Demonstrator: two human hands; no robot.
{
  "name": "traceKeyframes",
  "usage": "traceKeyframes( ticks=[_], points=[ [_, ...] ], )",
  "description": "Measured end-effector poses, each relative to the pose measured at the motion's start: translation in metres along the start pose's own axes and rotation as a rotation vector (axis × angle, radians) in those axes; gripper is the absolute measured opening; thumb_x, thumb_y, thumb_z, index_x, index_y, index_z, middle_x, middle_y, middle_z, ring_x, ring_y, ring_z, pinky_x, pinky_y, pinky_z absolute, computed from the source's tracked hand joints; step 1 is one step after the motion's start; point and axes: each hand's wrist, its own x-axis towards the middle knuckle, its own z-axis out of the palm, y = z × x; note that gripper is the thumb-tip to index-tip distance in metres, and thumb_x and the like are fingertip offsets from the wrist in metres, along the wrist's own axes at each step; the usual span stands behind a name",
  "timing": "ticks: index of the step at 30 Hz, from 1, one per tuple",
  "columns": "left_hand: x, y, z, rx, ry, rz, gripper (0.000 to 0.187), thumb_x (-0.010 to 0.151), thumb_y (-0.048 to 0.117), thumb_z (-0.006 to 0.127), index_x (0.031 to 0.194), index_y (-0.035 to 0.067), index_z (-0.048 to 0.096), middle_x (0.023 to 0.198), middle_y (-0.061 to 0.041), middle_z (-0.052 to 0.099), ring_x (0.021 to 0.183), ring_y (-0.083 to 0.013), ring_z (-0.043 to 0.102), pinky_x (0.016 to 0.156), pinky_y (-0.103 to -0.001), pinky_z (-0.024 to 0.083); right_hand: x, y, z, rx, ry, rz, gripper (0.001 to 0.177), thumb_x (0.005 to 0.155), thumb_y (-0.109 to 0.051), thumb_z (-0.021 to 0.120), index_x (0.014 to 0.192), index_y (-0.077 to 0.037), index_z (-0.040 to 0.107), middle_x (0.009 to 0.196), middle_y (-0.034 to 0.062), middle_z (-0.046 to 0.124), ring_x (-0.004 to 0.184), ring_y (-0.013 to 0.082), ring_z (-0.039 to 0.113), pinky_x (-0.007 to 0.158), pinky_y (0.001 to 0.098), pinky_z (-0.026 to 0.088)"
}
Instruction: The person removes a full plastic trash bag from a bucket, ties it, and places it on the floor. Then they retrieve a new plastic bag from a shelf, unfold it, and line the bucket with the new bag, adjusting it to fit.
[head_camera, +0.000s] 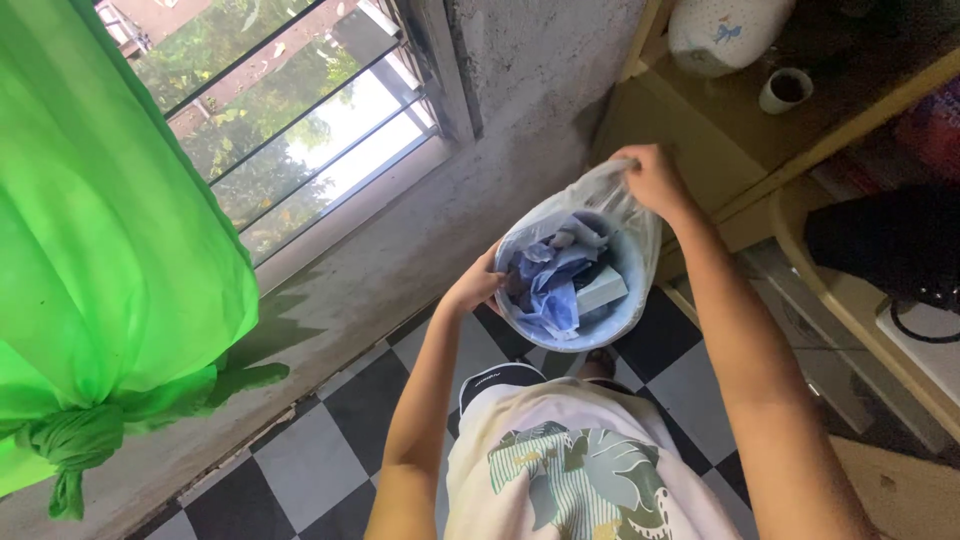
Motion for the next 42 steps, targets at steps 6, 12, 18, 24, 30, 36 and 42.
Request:
traceKeyframes(
  ticks=[6, 12, 18, 24, 30, 36, 42],
  points=[
    [-0.002, -0.021, -0.02, -0.098, 0.08, -0.013, 0.087, 0.088, -0.01, 0.049, 0.162, 0.028, 0.023, 0.128, -0.025, 0.064, 0.086, -0.035, 0.074, 0.056, -0.043, 0.061, -0.003, 0.033, -0.029, 0.355, 0.356, 0.58, 0.022, 0.1, -0.01, 0.056, 0.117, -0.003, 0.069, 0.096, 0.0087, 0.07, 0.076, 0.0206, 0.067, 0.066, 0.038, 0.056],
    [-0.01, -0.015, -0.015, -0.121, 0.144, -0.014, 0.092, 0.082, -0.011, 0.048, 0.162, 0.028, 0.023, 0.125, -0.023, 0.063, 0.08, -0.0351, 0.076, 0.056, -0.042, 0.061, -0.009, 0.092, -0.029, 0.678, 0.218, 0.448, 0.016, 0.1, -0.013, 0.066, 0.112, -0.004, 0.07, 0.103, 0.0065, 0.072, 0.091, 0.0174, 0.068, 0.079, 0.0335, 0.055],
    [0.014, -0.05, -0.019, -0.306, 0.195, 0.068, 0.092, 0.077, -0.013, 0.047, 0.159, 0.023, 0.026, 0.133, -0.019, 0.058, 0.088, -0.0368, 0.075, 0.057, -0.049, 0.062, -0.025, 0.041, -0.003, 0.149, -0.065, 0.43, 0.021, 0.095, -0.02, 0.071, 0.107, -0.003, 0.071, 0.093, 0.0077, 0.074, 0.081, 0.0151, 0.068, 0.072, 0.0299, 0.055],
    [0.016, -0.048, -0.015, -0.3, 0.276, -0.005, 0.091, 0.079, -0.01, 0.047, 0.16, 0.024, 0.024, 0.13, -0.024, 0.059, 0.086, -0.042, 0.073, 0.058, -0.049, 0.061, -0.048, -0.072, -0.008, 0.022, -0.136, 0.283, 0.021, 0.105, -0.022, 0.066, 0.112, -0.005, 0.076, 0.078, 0.0183, 0.061, 0.059, 0.0178, 0.049, 0.055, 0.0358, 0.041],
    [0.032, -0.078, -0.024, -0.4, 0.279, 0.129, 0.086, 0.082, -0.008, 0.046, 0.159, 0.022, 0.022, 0.135, -0.022, 0.056, 0.096, -0.0365, 0.074, 0.059, -0.05, 0.062, -0.07, -0.105, -0.01, 0.162, -0.707, 0.07, 0.031, 0.101, -0.02, 0.058, 0.125, -0.011, 0.077, 0.074, 0.0094, 0.065, 0.066, 0.0143, 0.065, 0.063, 0.0309, 0.062],
    [0.031, -0.076, -0.019, -0.456, 0.318, 0.134, 0.086, 0.085, -0.009, 0.043, 0.16, 0.023, 0.018, 0.136, -0.024, 0.055, 0.092, -0.0455, 0.071, 0.059, -0.049, 0.06, -0.06, 0.001, 0.001, 0.487, -0.228, 0.327, 0.04, 0.104, -0.037, 0.051, 0.128, -0.011, 0.069, 0.084, 0.0076, 0.07, 0.068, 0.017, 0.067, 0.063, 0.0328, 0.06],
    [0.026, -0.061, -0.012, -0.375, 0.172, 0.277, 0.091, 0.084, -0.014, 0.043, 0.161, 0.025, 0.014, 0.141, -0.021, 0.051, 0.099, -0.0365, 0.072, 0.061, -0.046, 0.062, -0.07, 0.02, 0.034, 0.204, 0.016, 0.426, 0.036, 0.096, -0.03, 0.073, 0.119, -0.004, 0.065, 0.104, 0.0085, 0.073, 0.091, 0.0155, 0.068, 0.075, 0.0358, 0.056]
  ],
)
